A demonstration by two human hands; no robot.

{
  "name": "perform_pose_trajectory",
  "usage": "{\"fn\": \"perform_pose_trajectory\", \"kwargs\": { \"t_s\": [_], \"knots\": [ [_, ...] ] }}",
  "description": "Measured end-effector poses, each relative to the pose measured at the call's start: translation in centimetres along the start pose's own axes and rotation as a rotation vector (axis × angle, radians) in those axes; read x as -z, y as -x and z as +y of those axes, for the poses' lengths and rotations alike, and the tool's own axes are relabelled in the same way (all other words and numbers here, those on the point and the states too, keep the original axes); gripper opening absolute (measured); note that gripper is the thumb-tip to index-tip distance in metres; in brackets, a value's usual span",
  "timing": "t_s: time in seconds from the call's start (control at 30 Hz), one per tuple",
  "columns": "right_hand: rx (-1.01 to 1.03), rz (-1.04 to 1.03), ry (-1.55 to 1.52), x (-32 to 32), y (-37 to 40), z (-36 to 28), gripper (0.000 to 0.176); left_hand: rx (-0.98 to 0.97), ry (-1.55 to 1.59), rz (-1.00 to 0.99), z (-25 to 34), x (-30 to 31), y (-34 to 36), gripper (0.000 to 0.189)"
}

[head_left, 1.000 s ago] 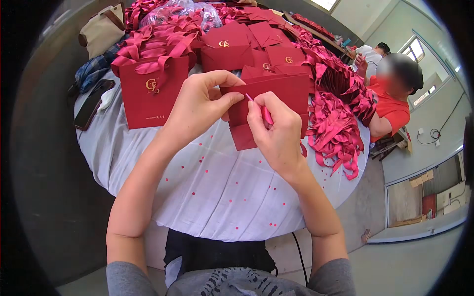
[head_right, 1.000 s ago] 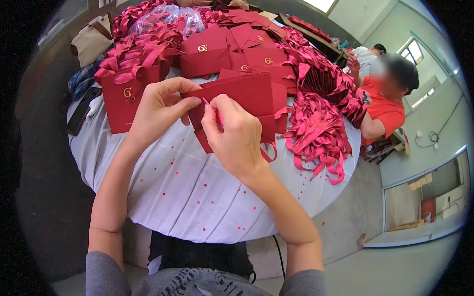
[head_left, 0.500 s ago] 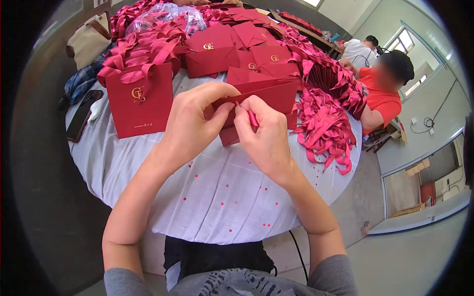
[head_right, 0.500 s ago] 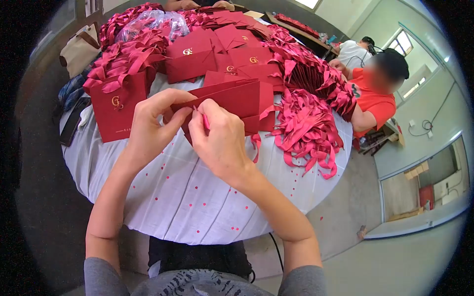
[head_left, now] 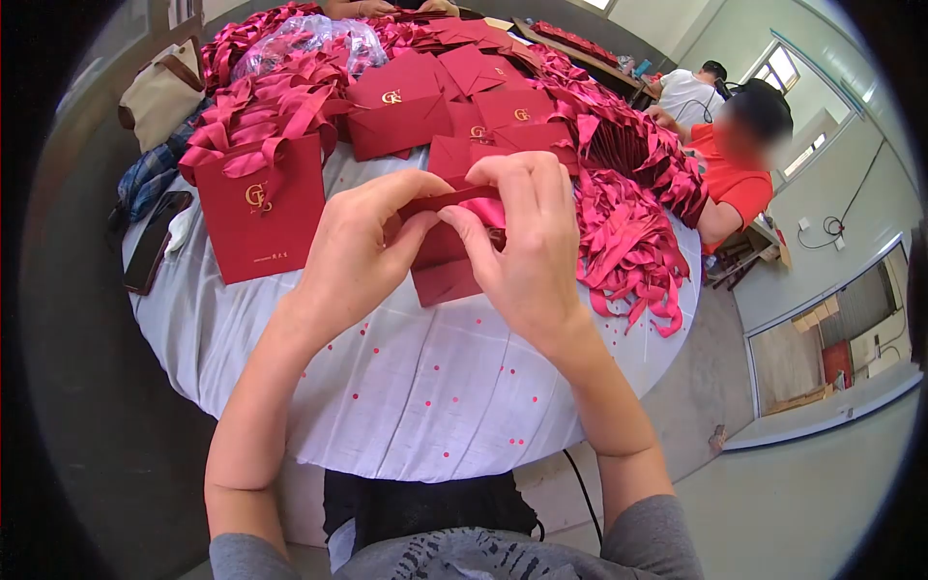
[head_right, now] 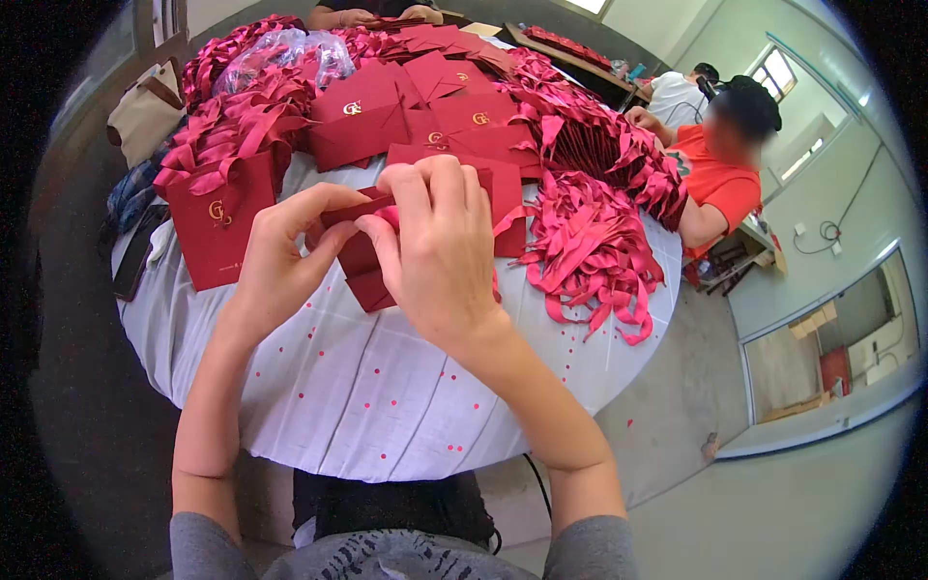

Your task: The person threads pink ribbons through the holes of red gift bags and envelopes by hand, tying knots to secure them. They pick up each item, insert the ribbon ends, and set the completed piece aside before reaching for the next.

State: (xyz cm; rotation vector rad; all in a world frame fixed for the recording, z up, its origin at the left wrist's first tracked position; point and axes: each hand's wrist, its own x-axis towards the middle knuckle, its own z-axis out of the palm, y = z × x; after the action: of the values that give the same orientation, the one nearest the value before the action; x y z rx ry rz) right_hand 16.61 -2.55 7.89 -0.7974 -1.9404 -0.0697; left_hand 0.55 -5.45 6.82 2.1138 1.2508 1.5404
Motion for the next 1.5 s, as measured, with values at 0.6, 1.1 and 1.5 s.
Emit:
{"fn": "perform_pose_trajectory", "kwargs": {
  "t_s": [0.6,1.1,1.5],
  "knots": [
    [-0.266,-1.239,-0.137,3.0,-9.7,1.9,0.025,-0.137,-0.076,0.013,0.2,-0.8,0.7,0.031],
    [-0.389,-1.015,-0.359,3.0,-7.2,2.4,0.02,-0.128,-0.095,-0.023,1.0,-0.8,0.7,0.024],
    [-0.353,-0.627,-0.639,0.7,-9.2,1.8,0.018,-0.126,-0.082,-0.017,1.7,-1.4,0.8,0.02]
  ]
}}
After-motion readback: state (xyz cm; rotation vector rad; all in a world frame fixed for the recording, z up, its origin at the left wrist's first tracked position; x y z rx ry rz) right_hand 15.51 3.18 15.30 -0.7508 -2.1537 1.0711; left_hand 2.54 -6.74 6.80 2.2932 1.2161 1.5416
